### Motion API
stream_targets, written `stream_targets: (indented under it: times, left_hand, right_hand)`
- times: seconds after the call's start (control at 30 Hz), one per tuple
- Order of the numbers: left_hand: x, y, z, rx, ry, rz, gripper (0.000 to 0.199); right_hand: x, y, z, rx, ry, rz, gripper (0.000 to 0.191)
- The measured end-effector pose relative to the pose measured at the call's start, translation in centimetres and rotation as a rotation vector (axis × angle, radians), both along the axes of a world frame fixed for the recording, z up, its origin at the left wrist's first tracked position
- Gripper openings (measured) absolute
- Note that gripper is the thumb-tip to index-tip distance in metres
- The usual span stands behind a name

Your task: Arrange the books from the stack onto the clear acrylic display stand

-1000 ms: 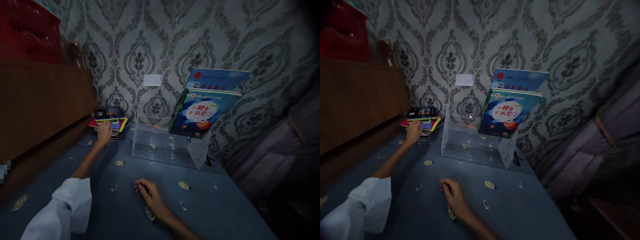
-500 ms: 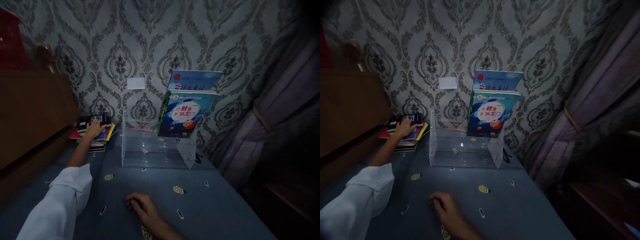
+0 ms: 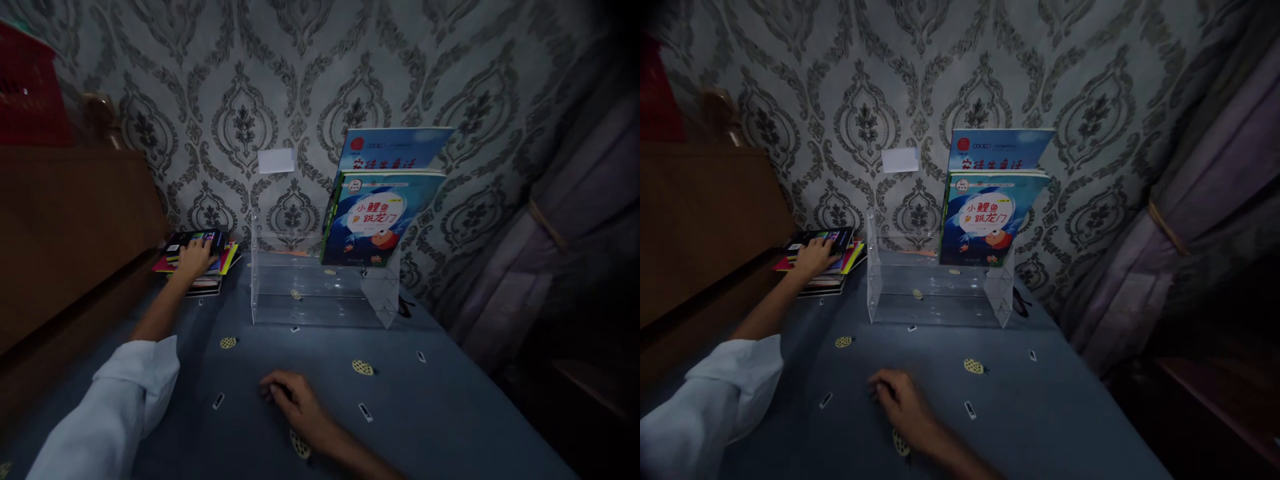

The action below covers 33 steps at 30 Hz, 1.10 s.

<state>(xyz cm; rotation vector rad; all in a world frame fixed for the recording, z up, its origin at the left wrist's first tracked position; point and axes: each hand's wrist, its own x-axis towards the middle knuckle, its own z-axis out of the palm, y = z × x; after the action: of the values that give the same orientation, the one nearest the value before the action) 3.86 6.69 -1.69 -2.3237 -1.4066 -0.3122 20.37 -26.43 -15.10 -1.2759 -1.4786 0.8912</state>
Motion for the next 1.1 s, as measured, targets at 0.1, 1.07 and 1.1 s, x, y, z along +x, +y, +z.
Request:
stream_targets:
  times: [0.1, 1.07, 1.1]
  left_hand:
    - [1.2, -0.3, -0.1, -0.011, -0.021, 0.025, 0.049]
    - [-10.6, -9.7, -9.6, -0.360, -0.226, 0.161, 0.057]
    - [-9.7, -9.4, -10.1, -0.369, -0.224, 0.177, 0.058]
  right_hand:
    - [0.0, 0.1, -0.1, -0.012, -0.003, -0.002, 0.030]
    - [0.0, 0.7, 0.1, 0.060, -0.002, 0.076, 0.026]
    - [0.0, 0.8, -0.1, 0.066, -0.002, 0.075, 0.026]
